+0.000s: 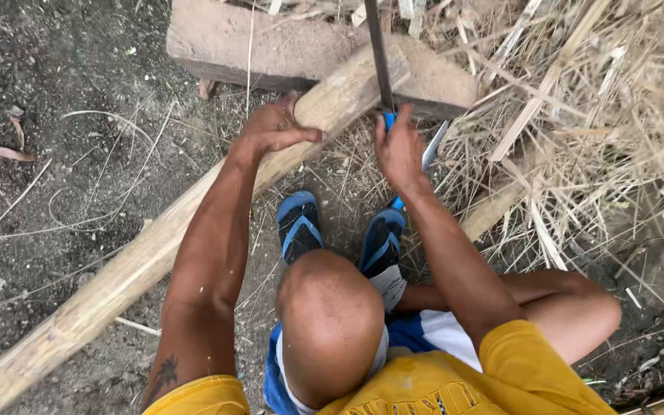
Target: The person sits on the ground and uses a machete to repeatedly strike and shape a cylindrical wooden log. They hold the log with their left hand and swing the machete with their right hand, removing wood shavings.
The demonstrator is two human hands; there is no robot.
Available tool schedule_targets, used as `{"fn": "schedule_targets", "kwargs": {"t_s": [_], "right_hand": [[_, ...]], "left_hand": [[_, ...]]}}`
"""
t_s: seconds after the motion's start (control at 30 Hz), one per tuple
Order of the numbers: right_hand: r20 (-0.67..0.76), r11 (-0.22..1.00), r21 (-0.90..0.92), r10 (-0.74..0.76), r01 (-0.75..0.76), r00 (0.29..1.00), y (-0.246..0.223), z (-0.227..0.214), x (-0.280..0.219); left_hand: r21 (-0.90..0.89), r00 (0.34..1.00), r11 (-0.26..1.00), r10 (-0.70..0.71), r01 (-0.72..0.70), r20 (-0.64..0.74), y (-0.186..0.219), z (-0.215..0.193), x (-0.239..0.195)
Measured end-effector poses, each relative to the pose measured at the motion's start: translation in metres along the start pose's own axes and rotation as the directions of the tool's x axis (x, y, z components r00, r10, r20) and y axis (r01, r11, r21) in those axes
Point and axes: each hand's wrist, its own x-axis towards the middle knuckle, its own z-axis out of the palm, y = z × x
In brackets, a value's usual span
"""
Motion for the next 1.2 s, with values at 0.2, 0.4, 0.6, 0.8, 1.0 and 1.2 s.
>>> {"fn": "schedule_targets", "kwargs": {"t_s": [0.2,0.4,0.6,0.8,1.0,1.2], "right_hand": [[-0.024,0.997,-0.069,-0.038,0.036,0.999,-0.009,-0.020,-0.008],[0.120,0.994,-0.050,0.101,-0.095,0.988,-0.006,-0.044,-0.004],[0.067,0.995,-0.101,0.010,-0.003,0.998,-0.007,-0.046,0.002],[0.056,0.999,-0.031,-0.019,0.021,0.998,-0.008,-0.042,-0.003],[0.185,0.992,-0.040,0.121,-0.116,0.975,0.040,-0.044,-0.087],[-0.002,1.000,-0.002,-0.003,0.003,1.000,0.006,-0.020,0.005]], "left_hand": [[0.119,0.989,0.989,-0.105,0.093,0.104,0.003,0.002,0.004],[-0.100,0.978,0.990,-0.082,0.102,0.191,0.003,0.024,0.021],[0.255,0.998,0.966,-0.056,0.053,0.006,0.028,0.045,-0.004],[0.548,0.952,0.831,0.082,0.097,-0.293,0.057,0.054,-0.038],[0.521,0.978,0.846,-0.001,0.111,-0.207,0.057,0.043,-0.031],[0.485,0.970,0.867,0.005,0.117,-0.242,0.054,0.043,-0.029]]}}
